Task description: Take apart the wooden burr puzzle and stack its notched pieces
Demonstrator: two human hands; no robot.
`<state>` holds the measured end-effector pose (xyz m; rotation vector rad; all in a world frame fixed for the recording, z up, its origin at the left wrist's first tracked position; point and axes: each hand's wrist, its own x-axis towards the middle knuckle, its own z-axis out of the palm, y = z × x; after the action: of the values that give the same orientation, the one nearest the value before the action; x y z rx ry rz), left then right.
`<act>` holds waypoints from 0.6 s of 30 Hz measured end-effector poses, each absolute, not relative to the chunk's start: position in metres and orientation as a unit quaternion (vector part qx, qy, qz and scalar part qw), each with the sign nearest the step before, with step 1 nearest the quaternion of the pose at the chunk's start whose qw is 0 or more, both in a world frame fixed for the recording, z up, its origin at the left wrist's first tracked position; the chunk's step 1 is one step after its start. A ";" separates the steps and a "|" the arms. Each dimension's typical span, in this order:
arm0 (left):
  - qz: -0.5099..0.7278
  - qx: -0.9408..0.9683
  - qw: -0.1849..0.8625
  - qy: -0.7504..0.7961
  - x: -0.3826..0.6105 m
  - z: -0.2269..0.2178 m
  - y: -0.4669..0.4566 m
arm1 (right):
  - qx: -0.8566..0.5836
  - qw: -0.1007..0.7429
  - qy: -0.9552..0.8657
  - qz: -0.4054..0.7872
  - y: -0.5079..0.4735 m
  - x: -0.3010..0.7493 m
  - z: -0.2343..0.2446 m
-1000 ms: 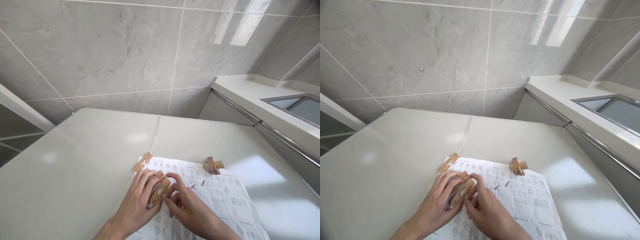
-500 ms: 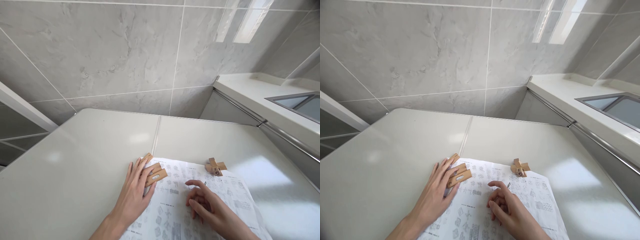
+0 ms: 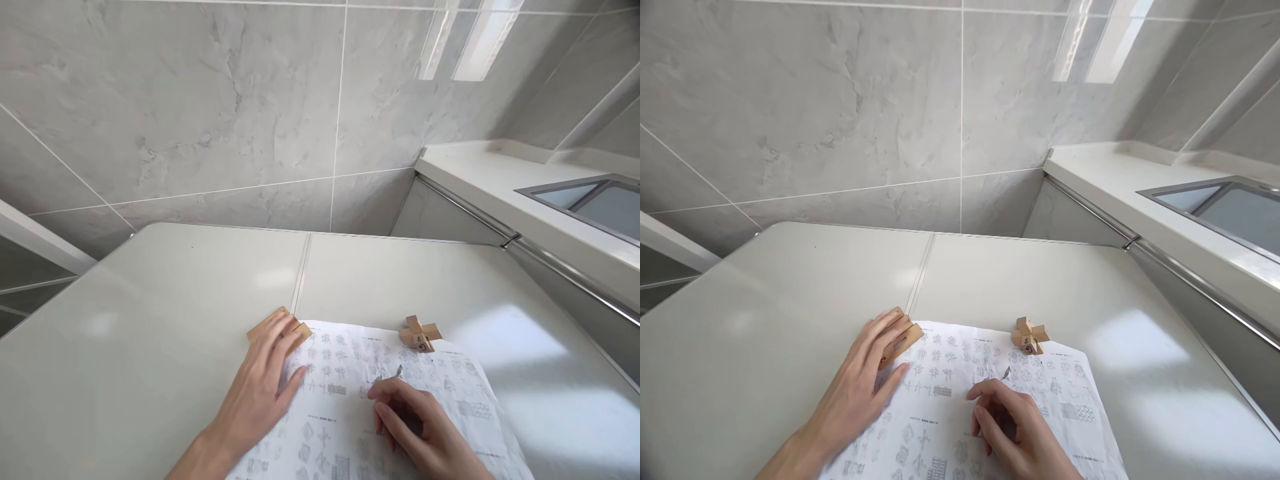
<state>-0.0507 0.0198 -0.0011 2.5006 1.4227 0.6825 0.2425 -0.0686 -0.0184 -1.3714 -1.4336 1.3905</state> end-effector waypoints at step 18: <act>0.206 0.858 0.332 0.332 0.014 0.003 -0.002 | -0.678 0.463 -0.428 0.378 -0.060 0.252 -0.026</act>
<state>0.0137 -0.0016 0.0034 2.2430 0.8676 0.5388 0.2521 -0.0595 -0.0261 -1.6680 -1.0516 0.9284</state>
